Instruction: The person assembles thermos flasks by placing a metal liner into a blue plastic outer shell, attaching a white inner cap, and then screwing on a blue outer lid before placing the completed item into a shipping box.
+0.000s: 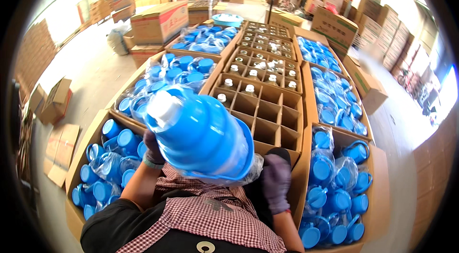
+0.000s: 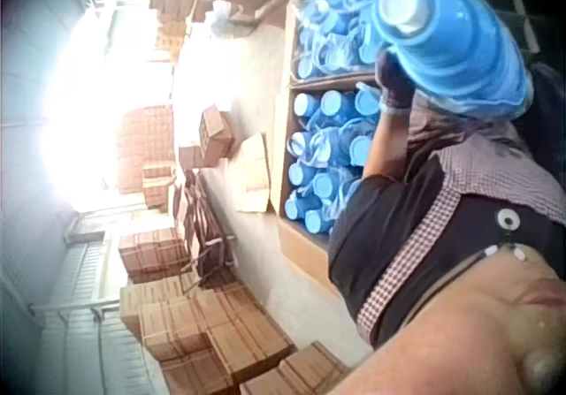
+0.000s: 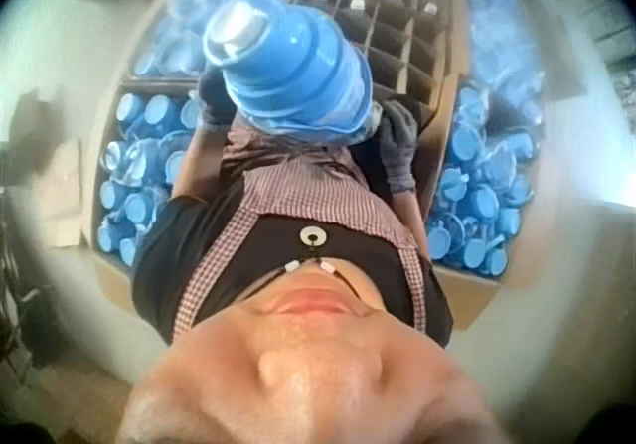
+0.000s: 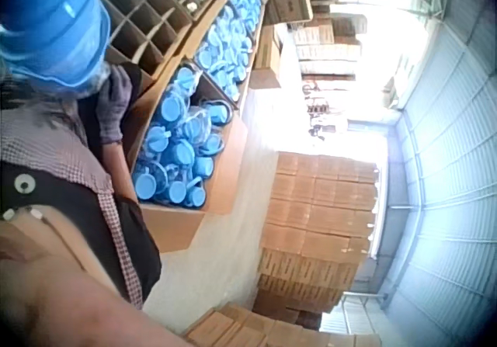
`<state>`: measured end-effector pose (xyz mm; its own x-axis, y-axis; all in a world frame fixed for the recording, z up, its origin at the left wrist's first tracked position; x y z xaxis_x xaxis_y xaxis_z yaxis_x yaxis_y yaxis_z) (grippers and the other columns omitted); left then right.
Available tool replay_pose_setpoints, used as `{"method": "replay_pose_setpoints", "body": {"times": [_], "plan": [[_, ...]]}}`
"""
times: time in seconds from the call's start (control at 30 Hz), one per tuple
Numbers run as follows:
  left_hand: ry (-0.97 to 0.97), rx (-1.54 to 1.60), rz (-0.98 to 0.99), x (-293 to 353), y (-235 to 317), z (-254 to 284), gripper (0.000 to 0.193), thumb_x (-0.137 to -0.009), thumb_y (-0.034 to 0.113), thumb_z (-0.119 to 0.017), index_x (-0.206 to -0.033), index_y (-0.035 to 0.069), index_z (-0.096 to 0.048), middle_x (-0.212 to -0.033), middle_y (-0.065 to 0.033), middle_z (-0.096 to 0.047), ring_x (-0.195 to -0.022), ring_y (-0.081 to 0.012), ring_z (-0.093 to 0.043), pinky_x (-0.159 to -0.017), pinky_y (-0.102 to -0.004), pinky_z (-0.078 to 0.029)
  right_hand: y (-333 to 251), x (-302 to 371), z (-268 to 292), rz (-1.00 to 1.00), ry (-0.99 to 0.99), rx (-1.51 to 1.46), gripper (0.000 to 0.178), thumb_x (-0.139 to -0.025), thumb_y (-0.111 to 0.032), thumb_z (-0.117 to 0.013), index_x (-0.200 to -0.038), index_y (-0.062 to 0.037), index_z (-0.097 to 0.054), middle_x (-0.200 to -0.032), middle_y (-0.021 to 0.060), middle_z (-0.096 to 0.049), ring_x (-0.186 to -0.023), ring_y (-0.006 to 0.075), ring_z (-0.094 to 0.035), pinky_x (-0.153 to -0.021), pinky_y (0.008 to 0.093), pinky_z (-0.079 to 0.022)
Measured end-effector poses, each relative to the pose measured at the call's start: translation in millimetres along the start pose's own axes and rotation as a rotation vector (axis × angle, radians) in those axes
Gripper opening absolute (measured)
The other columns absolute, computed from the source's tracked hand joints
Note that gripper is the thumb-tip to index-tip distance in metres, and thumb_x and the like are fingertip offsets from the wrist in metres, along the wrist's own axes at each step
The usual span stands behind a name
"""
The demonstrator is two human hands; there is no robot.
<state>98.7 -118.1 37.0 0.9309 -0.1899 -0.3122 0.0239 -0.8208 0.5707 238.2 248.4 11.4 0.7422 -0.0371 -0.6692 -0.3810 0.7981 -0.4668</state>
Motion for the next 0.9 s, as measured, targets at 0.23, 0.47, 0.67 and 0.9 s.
{"method": "replay_pose_setpoints", "body": {"times": [0.23,0.47,0.67,0.9], "plan": [[-0.317,-0.578,0.445,39.0,-13.4,-65.3,0.097,-0.078,0.045,-0.076,-0.151,-0.010,-0.045,-0.141,-0.0193,-0.062,-0.127,-0.0256,-0.063,-0.113,-0.0370,-0.046,-31.8,6.4,-39.3,-0.599,-0.148,-1.322,0.053,-0.099,-0.022,-0.069,-0.144,0.0031,-0.055,-0.138,0.0152,-0.065,-0.126,0.0236,-0.063,-0.109,0.0375,-0.050],[-0.283,-0.530,0.648,55.5,-82.8,-90.6,0.093,-0.079,0.014,-0.077,-0.160,-0.001,-0.034,-0.090,0.0004,-0.057,-0.078,-0.0093,-0.055,-0.074,-0.0231,-0.047,-87.0,-15.1,120.0,-0.307,-0.323,-0.417,0.080,-0.080,-0.029,-0.086,-0.144,0.0002,-0.050,-0.137,0.0161,-0.059,-0.132,0.0290,-0.057,-0.112,0.0409,-0.044],[-0.621,-0.168,0.978,60.8,-136.8,-232.7,0.081,-0.086,-0.002,-0.072,-0.159,0.002,-0.037,-0.080,0.0042,-0.045,-0.062,-0.0044,-0.045,-0.057,-0.0188,-0.041,-92.9,70.4,143.4,-0.618,-0.266,-0.025,0.103,-0.065,-0.045,-0.096,-0.145,-0.0034,-0.046,-0.138,0.0235,-0.053,-0.132,0.0388,-0.052,-0.112,0.0479,-0.043],[-0.929,-0.319,0.455,89.6,-201.8,-343.1,0.055,-0.088,-0.001,-0.063,-0.143,0.006,-0.056,-0.094,-0.0002,-0.057,-0.085,-0.0126,-0.059,-0.078,-0.0282,-0.051,-80.1,127.1,153.7,-0.680,0.271,-0.163,0.084,-0.073,-0.036,-0.091,-0.140,-0.0028,-0.052,-0.132,0.0147,-0.058,-0.125,0.0253,-0.058,-0.106,0.0410,-0.047]]}}
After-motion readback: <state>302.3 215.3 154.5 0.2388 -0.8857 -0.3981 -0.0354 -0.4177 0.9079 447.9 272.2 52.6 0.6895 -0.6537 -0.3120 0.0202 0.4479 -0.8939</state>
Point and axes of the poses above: each hand's wrist, its own x-axis away from the middle knuckle, its own z-axis out of the back of the hand, y = z × x, the point moved 3 cm from there along -x, towards the middle knuckle
